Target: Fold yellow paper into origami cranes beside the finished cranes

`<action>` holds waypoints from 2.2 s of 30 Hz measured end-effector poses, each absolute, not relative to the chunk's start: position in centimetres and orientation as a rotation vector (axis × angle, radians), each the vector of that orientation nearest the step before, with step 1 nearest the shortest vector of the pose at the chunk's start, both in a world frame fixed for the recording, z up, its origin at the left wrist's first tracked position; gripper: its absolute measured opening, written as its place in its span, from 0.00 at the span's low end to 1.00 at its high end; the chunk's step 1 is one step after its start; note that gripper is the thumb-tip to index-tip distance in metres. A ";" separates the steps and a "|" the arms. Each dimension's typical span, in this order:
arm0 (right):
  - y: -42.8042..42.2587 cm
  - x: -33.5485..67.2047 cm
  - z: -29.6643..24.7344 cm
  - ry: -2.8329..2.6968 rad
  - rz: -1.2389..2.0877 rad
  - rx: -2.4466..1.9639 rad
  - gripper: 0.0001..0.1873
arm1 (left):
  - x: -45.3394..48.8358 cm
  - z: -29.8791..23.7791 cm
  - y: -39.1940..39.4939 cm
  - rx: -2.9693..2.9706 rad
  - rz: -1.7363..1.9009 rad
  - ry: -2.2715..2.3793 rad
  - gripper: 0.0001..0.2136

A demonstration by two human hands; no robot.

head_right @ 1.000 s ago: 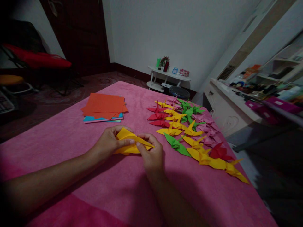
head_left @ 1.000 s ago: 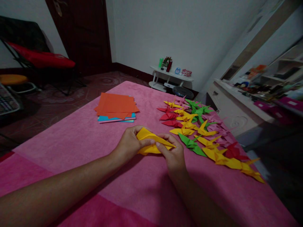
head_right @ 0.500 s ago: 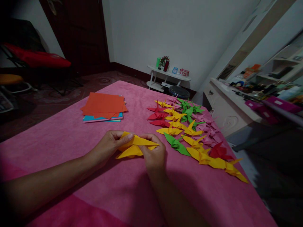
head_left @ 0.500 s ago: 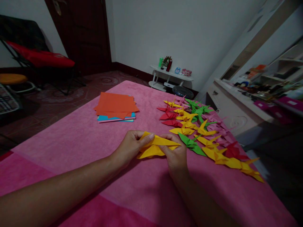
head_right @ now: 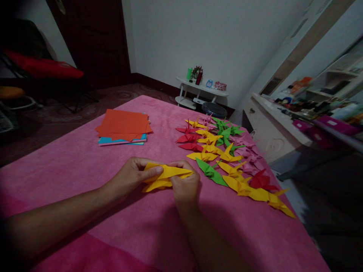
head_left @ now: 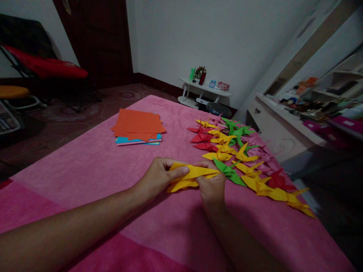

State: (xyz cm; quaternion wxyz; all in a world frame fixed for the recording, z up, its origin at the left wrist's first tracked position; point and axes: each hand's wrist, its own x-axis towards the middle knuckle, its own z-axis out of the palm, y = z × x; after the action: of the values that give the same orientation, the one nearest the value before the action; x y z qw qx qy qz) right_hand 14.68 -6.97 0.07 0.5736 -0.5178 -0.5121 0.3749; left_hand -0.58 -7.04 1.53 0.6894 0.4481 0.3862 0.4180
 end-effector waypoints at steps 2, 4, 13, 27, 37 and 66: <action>-7.0 14.6 0.1 -1.192 0.885 -1.210 0.04 | -0.6 1.6 -7.0 1.031 0.946 0.881 0.14; -7.1 14.5 0.1 -1.182 0.893 -1.205 0.03 | -0.5 1.7 -7.0 1.053 0.956 0.907 0.14; -7.6 14.1 0.2 -1.288 0.771 -1.173 0.05 | -0.3 2.0 -7.3 0.908 0.973 0.863 0.11; -8.2 14.3 0.6 -1.330 0.830 -1.090 0.04 | -0.3 2.2 -7.9 0.872 0.916 0.709 0.15; -8.3 14.4 0.4 -1.353 0.671 -1.052 0.06 | -0.3 2.4 -7.9 0.900 0.895 0.735 0.14; -8.0 14.3 0.3 -1.156 1.125 -1.081 0.03 | -0.9 1.8 -6.6 1.242 1.135 1.085 0.09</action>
State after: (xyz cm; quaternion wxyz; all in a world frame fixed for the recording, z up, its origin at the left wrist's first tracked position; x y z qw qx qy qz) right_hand 14.25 -8.04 0.33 0.5647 -0.4594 -0.4914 0.4782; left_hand -0.88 -6.64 1.81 0.5397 0.5223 0.4562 0.4773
